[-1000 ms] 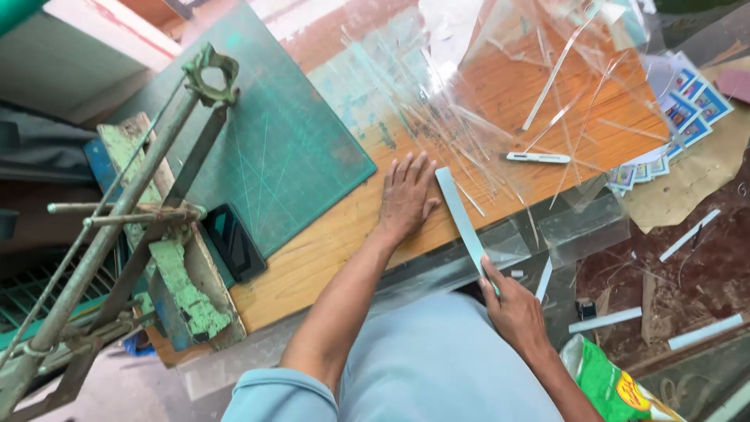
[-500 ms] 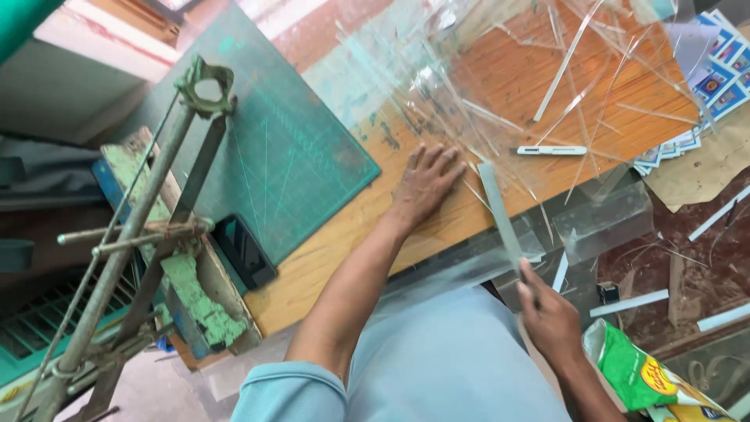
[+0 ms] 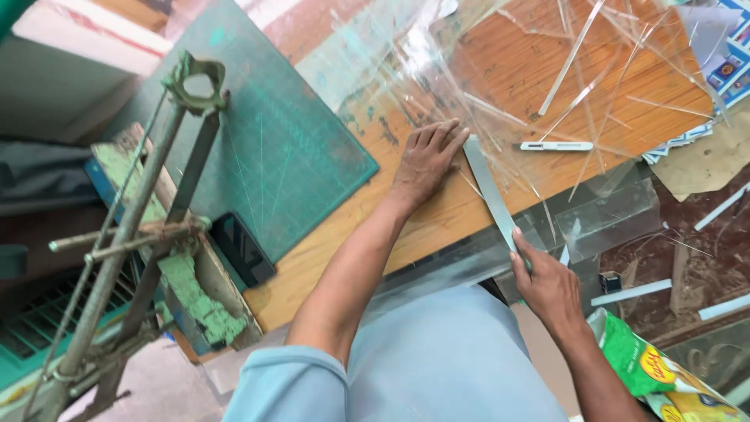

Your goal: Measuring and cutting sheets of printed labels using a ruler and a utility knife.

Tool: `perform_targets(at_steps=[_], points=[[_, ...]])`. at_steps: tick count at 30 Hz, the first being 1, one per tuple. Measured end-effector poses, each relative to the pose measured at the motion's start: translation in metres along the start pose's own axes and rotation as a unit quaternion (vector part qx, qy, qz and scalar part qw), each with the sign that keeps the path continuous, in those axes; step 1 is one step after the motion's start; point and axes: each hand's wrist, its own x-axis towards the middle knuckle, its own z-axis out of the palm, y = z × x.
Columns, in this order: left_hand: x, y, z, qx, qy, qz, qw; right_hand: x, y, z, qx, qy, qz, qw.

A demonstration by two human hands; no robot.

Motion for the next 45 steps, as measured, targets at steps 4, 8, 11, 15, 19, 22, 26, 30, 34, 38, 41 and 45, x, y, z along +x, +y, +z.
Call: perform_targets(at_steps=[4, 8, 11, 15, 19, 22, 26, 30, 34, 38, 41, 45], points=[[0.006, -0.01, 0.005, 0.0, 0.007, -0.013, 1.0, 0.007, 0.0, -0.001, 0.022, 0.004, -0.019, 1.0], [0.02, -0.02, 0.014, 0.011, 0.001, -0.019, 1.0, 0.014, -0.005, -0.003, 0.034, 0.007, -0.014, 0.999], [0.025, -0.015, 0.016, -0.004, -0.011, -0.021, 1.0, 0.012, -0.006, -0.009, 0.053, 0.003, -0.008, 0.999], [0.026, -0.02, 0.025, 0.003, -0.006, -0.005, 1.0, 0.014, -0.011, -0.016, 0.105, -0.018, 0.032, 0.994], [0.031, -0.016, 0.019, 0.011, 0.003, 0.008, 1.0, 0.016, 0.0, -0.02, 0.2, -0.016, 0.04, 0.979], [0.029, -0.013, 0.022, 0.03, 0.001, 0.016, 0.999, 0.008, 0.001, -0.02, 0.25, -0.036, 0.08, 0.964], [0.048, -0.018, 0.016, 0.101, 0.005, 0.04, 0.994, 0.01, 0.0, -0.011, 0.166, -0.008, 0.024, 0.986], [0.049, -0.023, 0.009, 0.107, 0.004, 0.082, 0.991, 0.005, -0.009, -0.01, 0.13, -0.033, 0.047, 0.99], [0.057, -0.046, 0.027, 0.099, -0.04, 0.109, 0.988, 0.01, -0.008, -0.018, 0.147, 0.005, 0.013, 0.989], [0.068, -0.067, 0.016, 0.105, -0.096, 0.132, 0.981, 0.026, -0.009, -0.051, 0.088, -0.037, 0.081, 0.992], [0.076, -0.067, 0.011, 0.079, -0.077, 0.144, 0.983, 0.035, 0.001, -0.064, 0.156, -0.008, 0.042, 0.987], [0.078, -0.056, 0.008, 0.048, -0.016, 0.132, 0.99, 0.04, -0.003, -0.055, 0.198, 0.009, -0.062, 0.978]])
